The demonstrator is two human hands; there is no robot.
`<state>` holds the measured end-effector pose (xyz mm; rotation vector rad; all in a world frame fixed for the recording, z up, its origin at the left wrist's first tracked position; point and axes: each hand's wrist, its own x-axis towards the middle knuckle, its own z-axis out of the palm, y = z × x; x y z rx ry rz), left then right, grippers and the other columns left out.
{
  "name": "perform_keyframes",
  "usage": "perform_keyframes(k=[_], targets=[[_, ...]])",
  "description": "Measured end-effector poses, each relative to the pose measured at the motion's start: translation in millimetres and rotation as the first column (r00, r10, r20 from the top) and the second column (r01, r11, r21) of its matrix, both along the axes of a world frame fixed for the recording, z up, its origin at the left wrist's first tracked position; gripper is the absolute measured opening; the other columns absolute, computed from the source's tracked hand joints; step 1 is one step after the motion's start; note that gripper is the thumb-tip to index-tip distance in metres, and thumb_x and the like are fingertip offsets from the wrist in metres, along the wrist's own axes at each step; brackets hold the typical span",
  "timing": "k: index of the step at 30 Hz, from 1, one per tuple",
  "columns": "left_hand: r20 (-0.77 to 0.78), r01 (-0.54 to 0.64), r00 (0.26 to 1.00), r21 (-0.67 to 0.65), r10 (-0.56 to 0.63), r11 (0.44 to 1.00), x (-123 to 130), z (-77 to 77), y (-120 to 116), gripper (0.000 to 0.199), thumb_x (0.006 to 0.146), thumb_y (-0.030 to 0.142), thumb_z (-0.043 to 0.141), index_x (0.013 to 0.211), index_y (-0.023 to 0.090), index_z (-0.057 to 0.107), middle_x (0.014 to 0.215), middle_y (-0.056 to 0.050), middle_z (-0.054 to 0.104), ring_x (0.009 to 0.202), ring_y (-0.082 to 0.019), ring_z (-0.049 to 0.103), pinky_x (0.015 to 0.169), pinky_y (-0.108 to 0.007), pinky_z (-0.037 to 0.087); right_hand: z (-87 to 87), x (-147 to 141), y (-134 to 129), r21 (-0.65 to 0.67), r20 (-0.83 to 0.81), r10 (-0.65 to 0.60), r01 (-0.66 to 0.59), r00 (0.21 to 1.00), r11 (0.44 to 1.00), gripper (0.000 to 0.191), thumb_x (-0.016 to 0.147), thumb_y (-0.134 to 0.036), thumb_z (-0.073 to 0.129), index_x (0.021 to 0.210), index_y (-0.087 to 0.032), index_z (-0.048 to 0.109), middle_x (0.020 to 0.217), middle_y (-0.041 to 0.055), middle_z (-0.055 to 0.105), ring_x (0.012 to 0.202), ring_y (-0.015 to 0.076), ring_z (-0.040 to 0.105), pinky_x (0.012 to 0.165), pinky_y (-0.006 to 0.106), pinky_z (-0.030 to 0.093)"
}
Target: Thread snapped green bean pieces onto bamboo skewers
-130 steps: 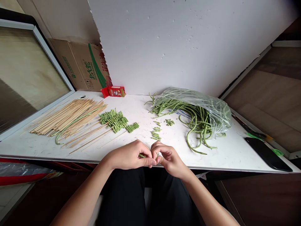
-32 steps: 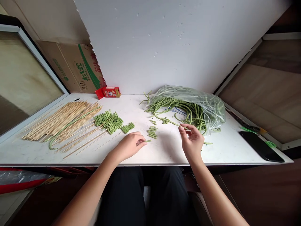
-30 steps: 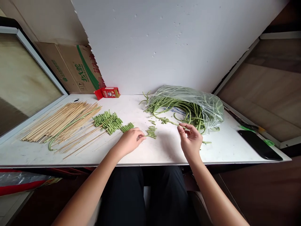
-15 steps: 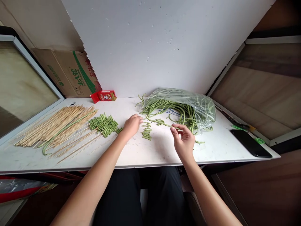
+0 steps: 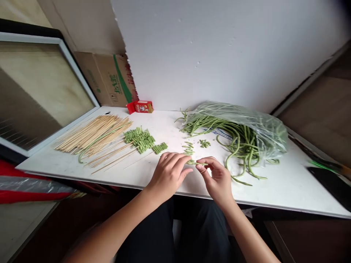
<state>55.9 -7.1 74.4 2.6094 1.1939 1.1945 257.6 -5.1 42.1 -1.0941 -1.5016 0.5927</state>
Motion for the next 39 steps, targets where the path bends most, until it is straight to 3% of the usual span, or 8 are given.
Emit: perform_keyframes(k=[6, 12, 21, 26, 33, 36, 39], targets=[[0.025, 0.066, 0.998, -0.108, -0.064, 0.992, -21, -16.8, 12, 0.019, 0.108, 0.03, 0.057, 0.112, 0.021, 0.074, 0.1, -0.007, 0.079, 0.09, -0.021, 0.072, 0.088, -0.038, 0.051, -4.9, -11, -4, -0.027, 0.018, 0.13, -0.13, 0.991, 0.991, 0.012, 0.095, -0.037, 0.079, 0.103, -0.029, 0.077, 0.098, 0.0068, 0.074, 0.089, 0.0255, 0.065, 0.077, 0.041, 0.054], [0.044, 0.089, 0.995, -0.111, -0.084, 0.99, -27, -17.5, 16, 0.016, 0.106, 0.025, 0.06, 0.11, 0.02, 0.076, 0.099, -0.006, 0.078, 0.089, -0.021, 0.072, 0.085, -0.036, 0.049, -7.5, -12, -6, -0.01, 0.099, 0.134, -0.134, 0.986, 0.991, 0.017, 0.093, -0.038, 0.081, 0.108, -0.03, 0.078, 0.099, 0.007, 0.076, 0.089, 0.0265, 0.064, 0.076, 0.043, 0.054], [0.078, 0.174, 0.984, -0.19, -0.161, 0.966, -24, -16.0, 14, 0.014, 0.106, 0.02, 0.061, 0.105, 0.019, 0.075, 0.1, -0.004, 0.079, 0.091, -0.018, 0.072, 0.087, -0.035, 0.045, -1.6, -12, -6, 0.054, 0.205, 0.124, -0.138, 0.971, 0.989, 0.007, 0.099, -0.034, 0.074, 0.101, -0.028, 0.077, 0.092, 0.006, 0.075, 0.088, 0.0258, 0.062, 0.073, 0.041, 0.051], [0.13, 0.227, 0.971, -0.235, -0.201, 0.945, -23, -19.7, 14, 0.017, 0.107, 0.026, 0.06, 0.099, 0.02, 0.073, 0.097, -0.002, 0.079, 0.085, -0.017, 0.071, 0.086, -0.034, 0.044, 0.1, -10, -5, 0.055, 0.189, 0.152, -0.165, 0.97, 0.985, 0.007, 0.098, -0.034, 0.075, 0.097, -0.027, 0.076, 0.091, 0.0062, 0.073, 0.089, 0.0258, 0.062, 0.075, 0.04, 0.05], [0.11, 0.327, 0.945, -0.281, -0.309, 0.902, -24, -22.7, 13, 0.021, 0.105, 0.013, 0.057, 0.09, 0.02, 0.071, 0.089, 0.001, 0.079, 0.084, -0.015, 0.07, 0.086, -0.033, 0.043, 2.0, -14, -7, 0.022, 0.194, 0.298, -0.308, 0.935, 0.951, 0.014, 0.102, -0.03, 0.068, 0.089, -0.026, 0.071, 0.087, 0.005, 0.07, 0.093, 0.0266, 0.06, 0.085, 0.042, 0.049], [0.111, 0.332, 0.943, -0.321, -0.312, 0.887, -28, -24.0, 17, 0.022, 0.103, 0.01, 0.057, 0.087, 0.02, 0.07, 0.086, 0.001, 0.077, 0.084, -0.016, 0.07, 0.088, -0.033, 0.043, -0.2, -13, -7, 0.001, 0.122, 0.349, -0.352, 0.929, 0.936, 0.018, 0.103, -0.035, 0.067, 0.088, -0.026, 0.071, 0.084, 0.0053, 0.068, 0.09, 0.0262, 0.06, 0.083, 0.042, 0.049], [0.109, 0.287, 0.958, -0.355, -0.265, 0.89, -35, -24.3, 23, 0.021, 0.102, 0.009, 0.057, 0.088, 0.019, 0.07, 0.089, -0.001, 0.076, 0.084, -0.016, 0.068, 0.087, -0.032, 0.045, -5.5, -7, -2, 0.006, 0.006, 0.301, -0.301, 0.954, 0.954, 0.017, 0.101, -0.04, 0.071, 0.091, -0.025, 0.073, 0.086, 0.0056, 0.069, 0.086, 0.0252, 0.062, 0.081, 0.042, 0.05]])
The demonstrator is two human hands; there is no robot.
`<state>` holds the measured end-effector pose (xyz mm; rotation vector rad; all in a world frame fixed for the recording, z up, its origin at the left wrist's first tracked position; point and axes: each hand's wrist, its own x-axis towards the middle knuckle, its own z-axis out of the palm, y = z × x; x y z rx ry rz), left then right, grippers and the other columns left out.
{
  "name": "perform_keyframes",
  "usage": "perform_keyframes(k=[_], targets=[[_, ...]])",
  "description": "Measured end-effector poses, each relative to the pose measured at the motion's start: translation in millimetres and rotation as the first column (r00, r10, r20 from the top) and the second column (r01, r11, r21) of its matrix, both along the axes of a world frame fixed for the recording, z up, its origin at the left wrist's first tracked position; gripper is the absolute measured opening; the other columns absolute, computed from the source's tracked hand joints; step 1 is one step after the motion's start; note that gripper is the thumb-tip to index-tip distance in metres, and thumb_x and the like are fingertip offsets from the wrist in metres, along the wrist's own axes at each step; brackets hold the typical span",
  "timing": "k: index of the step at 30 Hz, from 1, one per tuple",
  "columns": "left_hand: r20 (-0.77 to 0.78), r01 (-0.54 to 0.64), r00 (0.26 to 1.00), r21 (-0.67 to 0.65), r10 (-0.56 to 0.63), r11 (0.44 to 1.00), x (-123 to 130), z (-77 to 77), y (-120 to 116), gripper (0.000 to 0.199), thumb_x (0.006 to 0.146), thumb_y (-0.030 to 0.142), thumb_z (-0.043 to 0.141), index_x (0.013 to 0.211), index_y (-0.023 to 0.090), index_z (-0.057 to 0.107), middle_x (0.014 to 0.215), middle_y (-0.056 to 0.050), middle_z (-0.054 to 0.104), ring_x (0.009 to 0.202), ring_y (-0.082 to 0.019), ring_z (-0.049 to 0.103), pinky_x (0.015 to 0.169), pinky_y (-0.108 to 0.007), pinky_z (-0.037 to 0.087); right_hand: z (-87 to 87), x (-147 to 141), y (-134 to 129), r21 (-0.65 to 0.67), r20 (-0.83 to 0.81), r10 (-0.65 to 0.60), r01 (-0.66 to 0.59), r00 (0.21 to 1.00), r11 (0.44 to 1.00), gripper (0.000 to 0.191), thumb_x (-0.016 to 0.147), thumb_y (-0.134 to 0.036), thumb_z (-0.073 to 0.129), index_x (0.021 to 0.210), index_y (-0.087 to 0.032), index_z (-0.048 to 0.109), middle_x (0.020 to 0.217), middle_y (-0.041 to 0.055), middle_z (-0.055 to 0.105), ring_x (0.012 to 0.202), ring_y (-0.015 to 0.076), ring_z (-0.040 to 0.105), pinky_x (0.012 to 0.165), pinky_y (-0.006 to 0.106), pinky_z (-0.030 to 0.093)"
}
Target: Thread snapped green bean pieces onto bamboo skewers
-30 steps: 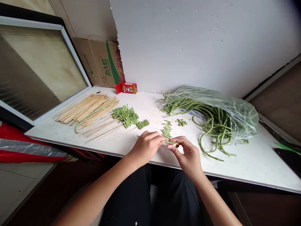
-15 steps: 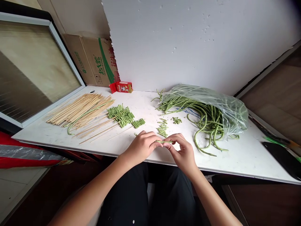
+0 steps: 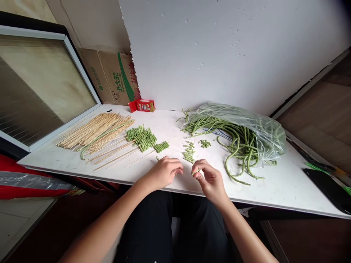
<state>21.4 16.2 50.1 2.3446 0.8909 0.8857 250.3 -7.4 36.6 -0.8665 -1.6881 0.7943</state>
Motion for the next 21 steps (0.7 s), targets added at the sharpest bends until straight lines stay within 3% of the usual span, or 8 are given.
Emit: perform_keyframes(k=[3, 6, 9, 13, 19, 21], targets=[[0.05, -0.038, 0.998, -0.062, 0.041, 0.997, -7, 0.8, 6, 0.017, 0.105, 0.017, 0.059, 0.095, 0.019, 0.073, 0.096, -0.003, 0.075, 0.089, -0.017, 0.069, 0.085, -0.03, 0.049, -7.4, 11, 8, 0.015, 0.028, -0.165, 0.165, 0.986, 0.986, 0.014, 0.097, -0.04, 0.076, 0.099, -0.027, 0.08, 0.088, 0.006, 0.071, 0.081, 0.024, 0.06, 0.076, 0.04, 0.05], [0.076, -0.057, 0.995, -0.072, 0.062, 0.996, -10, -0.1, 11, 0.017, 0.105, 0.018, 0.058, 0.104, 0.019, 0.075, 0.1, -0.005, 0.073, 0.092, -0.018, 0.069, 0.084, -0.028, 0.053, -15.0, 21, 15, 0.079, 0.193, -0.291, 0.281, 0.937, 0.957, 0.02, 0.101, -0.038, 0.069, 0.111, -0.028, 0.083, 0.088, 0.0075, 0.072, 0.082, 0.0257, 0.059, 0.068, 0.039, 0.048], [0.029, -0.093, 0.995, -0.057, 0.094, 0.994, -12, -4.0, 13, 0.026, 0.105, 0.013, 0.052, 0.116, 0.019, 0.075, 0.106, -0.007, 0.068, 0.094, -0.018, 0.068, 0.087, -0.028, 0.055, -20.0, 21, 19, 0.147, 0.333, -0.308, 0.274, 0.891, 0.951, 0.025, 0.106, -0.03, 0.059, 0.117, -0.029, 0.081, 0.095, 0.0093, 0.074, 0.092, 0.0288, 0.06, 0.072, 0.042, 0.052], [-0.03, -0.127, 0.992, -0.043, 0.126, 0.991, -15, -9.2, 15, 0.033, 0.105, 0.012, 0.049, 0.126, 0.019, 0.074, 0.113, -0.008, 0.064, 0.099, -0.019, 0.068, 0.094, -0.031, 0.056, -22.7, 8, 23, 0.263, 0.397, -0.342, 0.252, 0.852, 0.931, 0.019, 0.102, -0.023, 0.064, 0.11, -0.027, 0.081, 0.093, 0.0084, 0.077, 0.096, 0.03, 0.062, 0.085, 0.046, 0.055], [0.08, -0.111, 0.99, -0.026, 0.112, 0.994, -19, -7.5, 17, 0.031, 0.102, 0.012, 0.056, 0.127, 0.021, 0.073, 0.117, -0.009, 0.069, 0.106, -0.02, 0.069, 0.098, -0.033, 0.056, -21.9, -6, 32, 0.383, 0.547, -0.454, 0.271, 0.704, 0.883, 0.013, 0.097, -0.027, 0.071, 0.095, -0.025, 0.084, 0.098, 0.0119, 0.076, 0.099, 0.0337, 0.057, 0.087, 0.05, 0.052], [0.125, -0.118, 0.985, -0.041, 0.122, 0.992, -18, -5.9, 16, 0.029, 0.1, 0.011, 0.061, 0.125, 0.021, 0.073, 0.116, -0.009, 0.071, 0.101, -0.02, 0.07, 0.093, -0.032, 0.056, -17.4, -6, 33, 0.376, 0.529, -0.456, 0.284, 0.715, 0.882, 0.017, 0.1, -0.033, 0.068, 0.098, -0.025, 0.083, 0.1, 0.013, 0.076, 0.099, 0.0339, 0.057, 0.088, 0.05, 0.051]])
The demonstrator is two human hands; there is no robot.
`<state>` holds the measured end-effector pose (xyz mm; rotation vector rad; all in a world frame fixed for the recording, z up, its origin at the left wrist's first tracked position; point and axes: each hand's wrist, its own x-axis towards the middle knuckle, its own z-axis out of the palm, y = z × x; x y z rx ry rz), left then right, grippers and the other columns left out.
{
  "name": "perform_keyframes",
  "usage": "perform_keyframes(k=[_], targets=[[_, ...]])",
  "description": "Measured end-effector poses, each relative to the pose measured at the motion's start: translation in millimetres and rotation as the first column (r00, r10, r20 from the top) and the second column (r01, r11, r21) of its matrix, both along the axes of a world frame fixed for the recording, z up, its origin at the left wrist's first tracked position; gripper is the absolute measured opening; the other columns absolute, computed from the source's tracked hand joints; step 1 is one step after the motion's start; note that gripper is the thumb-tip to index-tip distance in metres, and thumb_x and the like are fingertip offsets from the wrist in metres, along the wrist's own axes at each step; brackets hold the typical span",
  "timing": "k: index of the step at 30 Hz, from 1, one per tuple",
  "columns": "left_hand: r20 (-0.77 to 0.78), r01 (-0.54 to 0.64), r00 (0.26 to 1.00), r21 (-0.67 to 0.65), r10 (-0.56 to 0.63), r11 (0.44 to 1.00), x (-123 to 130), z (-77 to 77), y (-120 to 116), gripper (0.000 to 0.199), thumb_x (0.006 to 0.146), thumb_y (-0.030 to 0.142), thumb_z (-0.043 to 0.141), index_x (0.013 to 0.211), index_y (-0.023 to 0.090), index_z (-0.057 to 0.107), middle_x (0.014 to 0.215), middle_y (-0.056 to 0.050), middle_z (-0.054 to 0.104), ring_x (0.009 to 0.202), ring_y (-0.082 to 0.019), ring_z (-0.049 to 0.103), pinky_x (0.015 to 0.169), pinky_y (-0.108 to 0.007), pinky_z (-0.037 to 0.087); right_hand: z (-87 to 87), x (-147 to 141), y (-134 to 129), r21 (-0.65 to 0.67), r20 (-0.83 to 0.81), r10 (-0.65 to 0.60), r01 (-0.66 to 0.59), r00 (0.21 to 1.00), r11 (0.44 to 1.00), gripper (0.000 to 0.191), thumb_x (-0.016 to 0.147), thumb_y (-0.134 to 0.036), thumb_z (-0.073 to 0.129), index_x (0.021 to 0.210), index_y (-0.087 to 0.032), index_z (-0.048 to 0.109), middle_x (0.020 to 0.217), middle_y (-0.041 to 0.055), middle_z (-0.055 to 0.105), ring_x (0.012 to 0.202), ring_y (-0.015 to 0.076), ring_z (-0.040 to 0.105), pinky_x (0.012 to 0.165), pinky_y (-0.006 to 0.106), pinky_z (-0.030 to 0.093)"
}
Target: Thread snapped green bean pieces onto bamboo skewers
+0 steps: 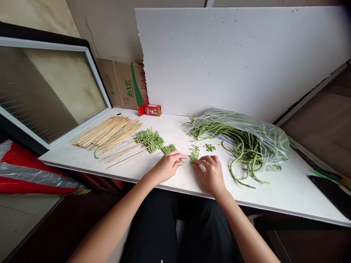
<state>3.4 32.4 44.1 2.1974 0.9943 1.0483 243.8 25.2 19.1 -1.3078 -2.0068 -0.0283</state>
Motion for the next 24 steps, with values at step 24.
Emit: perform_keyframes(k=[24], targets=[[-0.162, -0.116, 0.973, 0.269, 0.163, 0.956, 9, -23.0, -25, 0.009, 0.1, 0.02, 0.069, 0.106, 0.02, 0.076, 0.096, -0.005, 0.077, 0.083, -0.021, 0.071, 0.082, -0.035, 0.052, 20.9, 4, -23, -0.237, -0.412, 0.212, -0.328, 0.886, 0.914, 0.029, 0.093, -0.052, 0.078, 0.098, -0.023, 0.082, 0.089, 0.0077, 0.077, 0.074, 0.0211, 0.064, 0.068, 0.035, 0.053]])
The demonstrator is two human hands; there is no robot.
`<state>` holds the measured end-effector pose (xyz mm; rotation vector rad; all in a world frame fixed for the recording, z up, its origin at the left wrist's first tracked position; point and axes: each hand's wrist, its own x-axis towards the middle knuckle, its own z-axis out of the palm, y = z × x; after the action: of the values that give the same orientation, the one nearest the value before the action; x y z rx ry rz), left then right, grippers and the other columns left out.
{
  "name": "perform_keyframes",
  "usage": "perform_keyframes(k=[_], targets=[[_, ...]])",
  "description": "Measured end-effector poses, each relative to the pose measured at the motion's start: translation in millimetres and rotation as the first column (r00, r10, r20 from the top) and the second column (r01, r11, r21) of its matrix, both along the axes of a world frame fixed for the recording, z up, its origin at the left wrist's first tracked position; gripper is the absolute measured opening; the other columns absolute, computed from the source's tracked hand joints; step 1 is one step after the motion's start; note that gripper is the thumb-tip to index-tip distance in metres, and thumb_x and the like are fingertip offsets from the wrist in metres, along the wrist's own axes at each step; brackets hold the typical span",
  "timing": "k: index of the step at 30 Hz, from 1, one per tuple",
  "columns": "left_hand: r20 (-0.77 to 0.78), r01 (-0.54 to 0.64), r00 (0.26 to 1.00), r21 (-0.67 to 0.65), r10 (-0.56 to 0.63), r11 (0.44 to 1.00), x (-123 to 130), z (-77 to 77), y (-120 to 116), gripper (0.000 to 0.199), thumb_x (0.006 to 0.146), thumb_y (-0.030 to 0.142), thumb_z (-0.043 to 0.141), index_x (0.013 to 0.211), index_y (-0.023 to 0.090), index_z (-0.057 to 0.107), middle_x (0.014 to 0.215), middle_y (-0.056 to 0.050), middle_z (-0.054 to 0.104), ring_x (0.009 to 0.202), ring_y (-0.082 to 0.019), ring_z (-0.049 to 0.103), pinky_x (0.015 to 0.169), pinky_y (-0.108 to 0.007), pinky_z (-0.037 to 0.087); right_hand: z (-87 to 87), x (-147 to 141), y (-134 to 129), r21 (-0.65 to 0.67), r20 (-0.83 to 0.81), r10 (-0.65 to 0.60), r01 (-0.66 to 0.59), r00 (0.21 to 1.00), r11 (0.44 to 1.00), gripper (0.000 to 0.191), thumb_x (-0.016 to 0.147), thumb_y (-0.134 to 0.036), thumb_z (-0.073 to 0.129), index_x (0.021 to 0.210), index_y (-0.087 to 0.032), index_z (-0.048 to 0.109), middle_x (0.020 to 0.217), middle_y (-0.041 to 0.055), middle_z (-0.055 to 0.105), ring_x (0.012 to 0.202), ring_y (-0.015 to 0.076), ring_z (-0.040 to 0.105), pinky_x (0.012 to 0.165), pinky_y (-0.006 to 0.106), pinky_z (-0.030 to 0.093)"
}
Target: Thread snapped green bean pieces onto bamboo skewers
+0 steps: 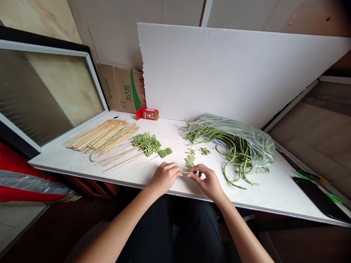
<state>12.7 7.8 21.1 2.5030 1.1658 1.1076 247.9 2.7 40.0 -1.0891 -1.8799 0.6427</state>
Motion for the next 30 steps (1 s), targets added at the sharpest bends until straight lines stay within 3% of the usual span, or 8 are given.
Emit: perform_keyframes(k=[6, 11, 16, 20, 23, 30], targets=[[0.153, 0.045, 0.988, -0.069, -0.034, 0.997, 2, -12.7, 1, 0.014, 0.103, 0.027, 0.066, 0.11, 0.022, 0.077, 0.099, -0.005, 0.077, 0.087, -0.02, 0.068, 0.084, -0.034, 0.049, -9.4, -6, -1, 0.038, 0.011, -0.002, 0.002, 1.0, 0.999, 0.02, 0.096, -0.045, 0.077, 0.1, -0.025, 0.081, 0.093, 0.0084, 0.078, 0.084, 0.0244, 0.064, 0.069, 0.038, 0.053], [0.102, 0.002, 0.995, -0.03, 0.001, 1.0, 8, -21.8, -3, 0.015, 0.106, 0.023, 0.059, 0.108, 0.022, 0.075, 0.098, -0.004, 0.078, 0.087, -0.019, 0.067, 0.096, -0.041, 0.041, -16.9, -10, -1, 0.036, 0.058, 0.023, -0.025, 0.998, 0.999, 0.014, 0.1, -0.039, 0.072, 0.101, -0.027, 0.078, 0.095, 0.0084, 0.077, 0.09, 0.0267, 0.063, 0.072, 0.04, 0.053], [0.044, -0.018, 0.999, -0.054, 0.02, 0.998, 11, -16.2, -7, 0.021, 0.102, 0.007, 0.055, 0.095, 0.02, 0.069, 0.09, -0.001, 0.077, 0.087, -0.018, 0.067, 0.101, -0.045, 0.031, -19.7, -13, -2, 0.049, 0.084, 0.05, -0.054, 0.995, 0.997, 0.008, 0.1, -0.029, 0.069, 0.096, -0.026, 0.075, 0.09, 0.0068, 0.074, 0.091, 0.0267, 0.062, 0.08, 0.043, 0.053], [0.042, 0.043, 0.998, -0.088, -0.039, 0.995, 10, -13.1, -7, 0.029, 0.094, -0.003, 0.052, 0.087, 0.02, 0.068, 0.086, 0.0, 0.077, 0.085, -0.017, 0.067, 0.101, -0.045, 0.03, -22.8, -13, -1, 0.056, 0.078, 0.084, -0.088, 0.993, 0.995, 0.018, 0.096, -0.012, 0.064, 0.092, -0.025, 0.076, 0.086, 0.0064, 0.073, 0.091, 0.0268, 0.062, 0.081, 0.043, 0.055], [0.061, 0.083, 0.995, -0.098, -0.077, 0.992, 9, -13.2, -5, 0.028, 0.094, 0.0, 0.054, 0.081, 0.02, 0.068, 0.081, 0.002, 0.077, 0.084, -0.017, 0.067, 0.101, -0.044, 0.03, -24.5, -13, -1, 0.033, 0.079, 0.122, -0.125, 0.989, 0.992, 0.028, 0.091, -0.004, 0.059, 0.091, -0.026, 0.077, 0.084, 0.0054, 0.073, 0.092, 0.0264, 0.061, 0.08, 0.042, 0.056], [0.067, 0.136, 0.99, -0.144, -0.127, 0.98, 7, -13.4, -5, 0.03, 0.095, 0.004, 0.056, 0.076, 0.021, 0.07, 0.081, 0.002, 0.077, 0.085, -0.016, 0.067, 0.102, -0.044, 0.032, -22.1, -10, -1, -0.008, 0.077, 0.192, -0.192, 0.978, 0.981, 0.029, 0.093, -0.004, 0.059, 0.091, -0.026, 0.078, 0.083, 0.0048, 0.074, 0.094, 0.0264, 0.06, 0.082, 0.042, 0.057]])
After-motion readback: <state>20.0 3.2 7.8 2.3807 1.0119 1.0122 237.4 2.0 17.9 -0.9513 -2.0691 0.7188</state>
